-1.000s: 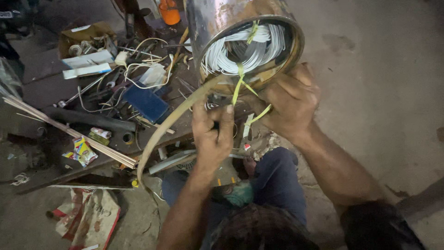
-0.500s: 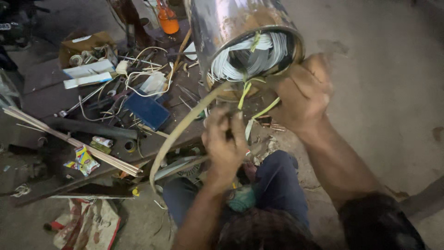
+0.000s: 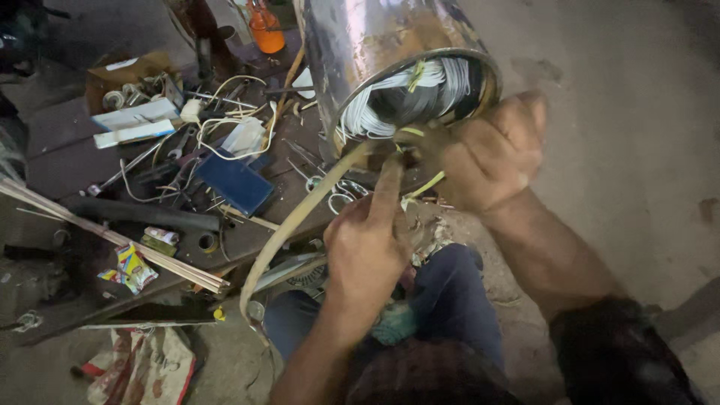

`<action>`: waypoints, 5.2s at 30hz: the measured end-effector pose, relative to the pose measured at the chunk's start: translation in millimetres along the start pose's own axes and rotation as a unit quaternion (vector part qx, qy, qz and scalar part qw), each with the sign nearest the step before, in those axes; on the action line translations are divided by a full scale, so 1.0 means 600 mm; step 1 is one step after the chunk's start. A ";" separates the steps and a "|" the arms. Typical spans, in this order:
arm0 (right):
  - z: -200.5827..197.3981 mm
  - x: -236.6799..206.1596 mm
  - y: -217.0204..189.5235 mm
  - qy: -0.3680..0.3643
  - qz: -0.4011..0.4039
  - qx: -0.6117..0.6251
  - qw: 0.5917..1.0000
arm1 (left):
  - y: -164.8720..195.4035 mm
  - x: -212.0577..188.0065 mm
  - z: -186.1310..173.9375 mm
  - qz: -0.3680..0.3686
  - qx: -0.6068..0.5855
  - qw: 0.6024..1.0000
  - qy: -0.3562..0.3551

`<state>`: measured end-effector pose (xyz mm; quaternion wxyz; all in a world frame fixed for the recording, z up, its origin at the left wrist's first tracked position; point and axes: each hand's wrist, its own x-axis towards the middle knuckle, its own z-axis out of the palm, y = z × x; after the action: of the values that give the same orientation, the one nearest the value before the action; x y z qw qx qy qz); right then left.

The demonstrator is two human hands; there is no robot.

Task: The person sits at a cluttered workbench and fastens a large coil of white wire inside a metal drum using flat yellow plastic ties, looping and tightening them by hand around the coil. They use scissors to trim the tie ends and continue adding ties around the coil.

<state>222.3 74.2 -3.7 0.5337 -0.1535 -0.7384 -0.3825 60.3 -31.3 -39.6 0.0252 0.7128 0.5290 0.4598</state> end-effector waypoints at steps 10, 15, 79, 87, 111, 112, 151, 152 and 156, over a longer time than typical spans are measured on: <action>-0.018 0.091 0.034 -0.051 -0.161 -0.044 0.985 | 0.010 0.030 0.004 -0.048 -0.253 0.966 0.004; -0.013 0.080 0.044 -0.103 -0.120 -0.036 0.987 | 0.025 0.000 0.040 -0.040 -0.132 0.984 0.108; -0.087 -0.086 -0.092 -0.279 0.263 0.407 0.829 | 0.008 -0.031 -0.010 -0.095 -0.717 0.690 -0.022; -0.064 -0.113 -0.109 -0.184 0.552 0.520 0.625 | -0.003 -0.016 -0.032 0.056 -0.229 0.968 0.089; -0.043 -0.138 -0.072 -0.188 0.503 0.517 0.667 | -0.085 -0.031 0.057 -0.073 -0.214 0.949 0.221; -0.045 -0.148 -0.065 -0.186 0.486 0.458 0.721 | -0.097 -0.034 0.050 -0.071 -0.199 0.948 0.238; -0.059 0.031 0.083 -0.228 0.222 0.340 0.885 | -0.046 0.065 -0.130 0.032 -0.327 0.942 -0.062; -0.057 0.034 0.088 -0.230 0.215 0.335 0.888 | -0.048 0.066 -0.138 0.026 -0.324 0.943 -0.073; -0.062 0.040 0.093 -0.241 0.193 0.302 0.902 | -0.055 0.065 -0.160 0.010 -0.331 0.938 -0.102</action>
<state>273.4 79.7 45.6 0.4239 -0.2120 -0.8803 0.0180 -28.7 -29.3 22.9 0.3092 0.7125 0.3349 0.5335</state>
